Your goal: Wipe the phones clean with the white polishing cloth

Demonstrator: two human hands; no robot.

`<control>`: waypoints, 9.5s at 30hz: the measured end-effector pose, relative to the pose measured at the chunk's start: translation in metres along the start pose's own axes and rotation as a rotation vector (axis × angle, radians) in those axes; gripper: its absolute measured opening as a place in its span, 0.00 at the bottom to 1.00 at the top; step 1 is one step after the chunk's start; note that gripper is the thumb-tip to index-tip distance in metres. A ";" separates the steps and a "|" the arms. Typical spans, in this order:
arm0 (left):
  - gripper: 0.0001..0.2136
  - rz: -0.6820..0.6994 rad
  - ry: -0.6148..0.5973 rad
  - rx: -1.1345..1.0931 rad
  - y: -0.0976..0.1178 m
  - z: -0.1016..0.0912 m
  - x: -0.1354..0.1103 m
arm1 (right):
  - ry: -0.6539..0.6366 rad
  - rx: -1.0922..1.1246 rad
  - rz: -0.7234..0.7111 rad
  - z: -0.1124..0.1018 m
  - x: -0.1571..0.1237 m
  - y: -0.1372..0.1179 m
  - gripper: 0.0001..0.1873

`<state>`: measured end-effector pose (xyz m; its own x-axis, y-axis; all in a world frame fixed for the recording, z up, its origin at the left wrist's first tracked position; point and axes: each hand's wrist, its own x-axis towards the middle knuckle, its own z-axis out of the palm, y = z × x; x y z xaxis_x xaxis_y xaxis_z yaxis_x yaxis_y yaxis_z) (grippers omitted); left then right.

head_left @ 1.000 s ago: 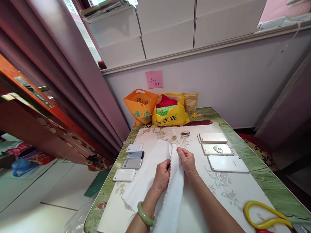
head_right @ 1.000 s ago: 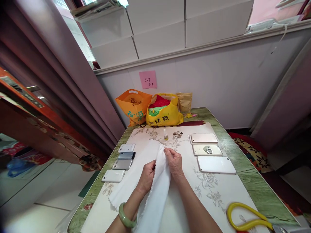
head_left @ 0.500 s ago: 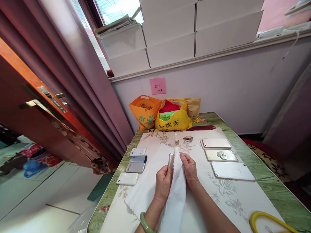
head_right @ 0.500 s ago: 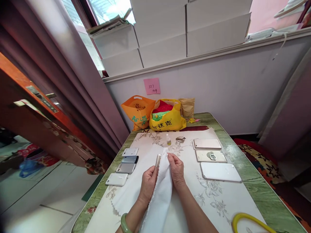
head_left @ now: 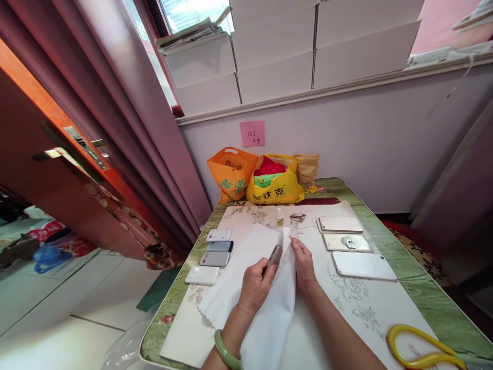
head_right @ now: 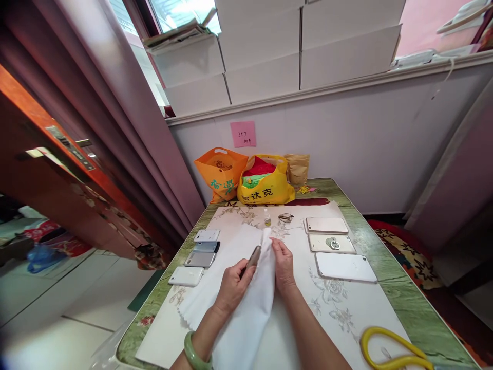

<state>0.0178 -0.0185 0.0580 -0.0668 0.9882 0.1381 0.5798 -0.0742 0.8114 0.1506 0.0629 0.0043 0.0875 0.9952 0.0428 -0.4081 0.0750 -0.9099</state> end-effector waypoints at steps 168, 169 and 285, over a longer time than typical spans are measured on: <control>0.16 -0.172 0.483 -0.751 -0.004 0.027 0.047 | -0.046 -0.214 0.014 0.008 -0.015 0.005 0.24; 0.16 -0.174 0.433 -0.736 -0.006 0.023 0.042 | -0.031 -0.175 0.048 0.009 -0.015 0.002 0.24; 0.24 -0.596 0.110 -1.258 -0.045 0.022 0.016 | -0.769 -1.504 -0.504 0.008 -0.150 -0.045 0.18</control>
<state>0.0083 0.0041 0.0111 -0.1389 0.9022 -0.4084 -0.6638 0.2212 0.7144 0.1488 -0.0896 0.0425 -0.6604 0.7296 0.1778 0.6748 0.6804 -0.2859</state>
